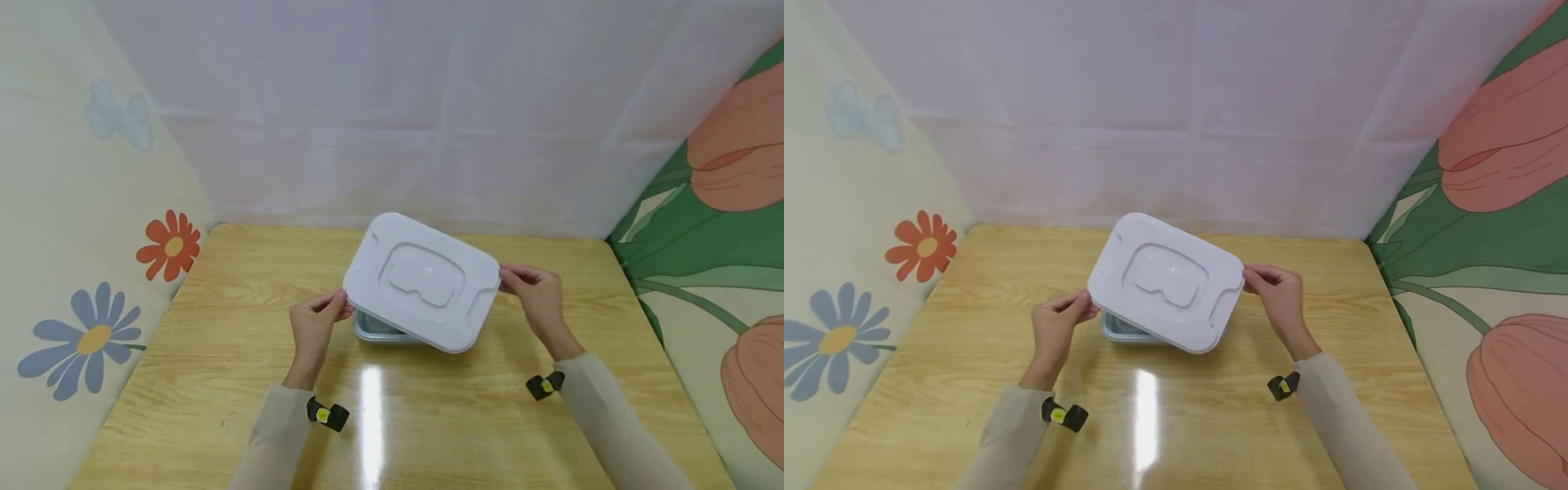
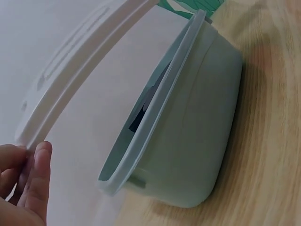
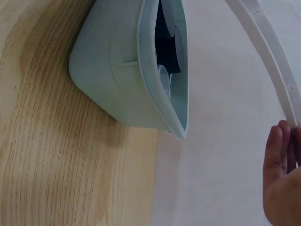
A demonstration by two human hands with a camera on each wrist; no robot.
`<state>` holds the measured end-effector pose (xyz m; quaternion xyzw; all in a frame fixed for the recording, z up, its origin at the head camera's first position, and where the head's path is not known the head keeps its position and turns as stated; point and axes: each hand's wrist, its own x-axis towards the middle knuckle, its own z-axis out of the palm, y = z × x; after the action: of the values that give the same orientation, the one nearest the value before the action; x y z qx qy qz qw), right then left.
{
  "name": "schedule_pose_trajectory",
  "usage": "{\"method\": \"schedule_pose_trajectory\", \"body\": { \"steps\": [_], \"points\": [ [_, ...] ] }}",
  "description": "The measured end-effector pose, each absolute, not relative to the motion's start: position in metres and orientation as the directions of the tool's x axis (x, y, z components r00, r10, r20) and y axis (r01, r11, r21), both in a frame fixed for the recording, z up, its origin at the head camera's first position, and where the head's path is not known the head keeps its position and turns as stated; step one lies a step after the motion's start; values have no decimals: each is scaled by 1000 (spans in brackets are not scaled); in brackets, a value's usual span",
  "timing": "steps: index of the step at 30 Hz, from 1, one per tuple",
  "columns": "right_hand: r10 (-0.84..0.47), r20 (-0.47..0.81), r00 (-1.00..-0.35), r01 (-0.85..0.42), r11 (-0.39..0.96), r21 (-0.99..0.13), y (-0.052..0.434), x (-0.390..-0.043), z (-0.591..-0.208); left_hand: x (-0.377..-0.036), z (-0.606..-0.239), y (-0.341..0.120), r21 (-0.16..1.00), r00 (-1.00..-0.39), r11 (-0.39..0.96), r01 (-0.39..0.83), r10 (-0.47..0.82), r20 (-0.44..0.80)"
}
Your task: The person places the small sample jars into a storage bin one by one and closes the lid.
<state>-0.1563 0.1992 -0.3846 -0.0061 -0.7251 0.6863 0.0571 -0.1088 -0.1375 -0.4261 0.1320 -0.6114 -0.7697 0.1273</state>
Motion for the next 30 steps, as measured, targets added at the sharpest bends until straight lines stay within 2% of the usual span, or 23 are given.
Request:
{"method": "schedule_pose_trajectory", "body": {
  "steps": [6,14,23,30],
  "points": [
    [54,16,-998,-11,94,-996,195,-173,-390,-103,-429,-134,961,-915,-265,-84,-362,-180],
    [31,-24,-999,29,144,-989,190,-193,-401,-94,-433,-129,938,-904,-299,-175,-330,-273],
    [34,-104,-994,109,237,-966,185,-211,-415,-83,-434,-124,935,-888,-224,-275,-314,-336],
    [18,-163,-986,160,324,-932,180,-225,-421,-79,-438,-120,935,-882,-200,-291,-323,-344]
  ]
}}
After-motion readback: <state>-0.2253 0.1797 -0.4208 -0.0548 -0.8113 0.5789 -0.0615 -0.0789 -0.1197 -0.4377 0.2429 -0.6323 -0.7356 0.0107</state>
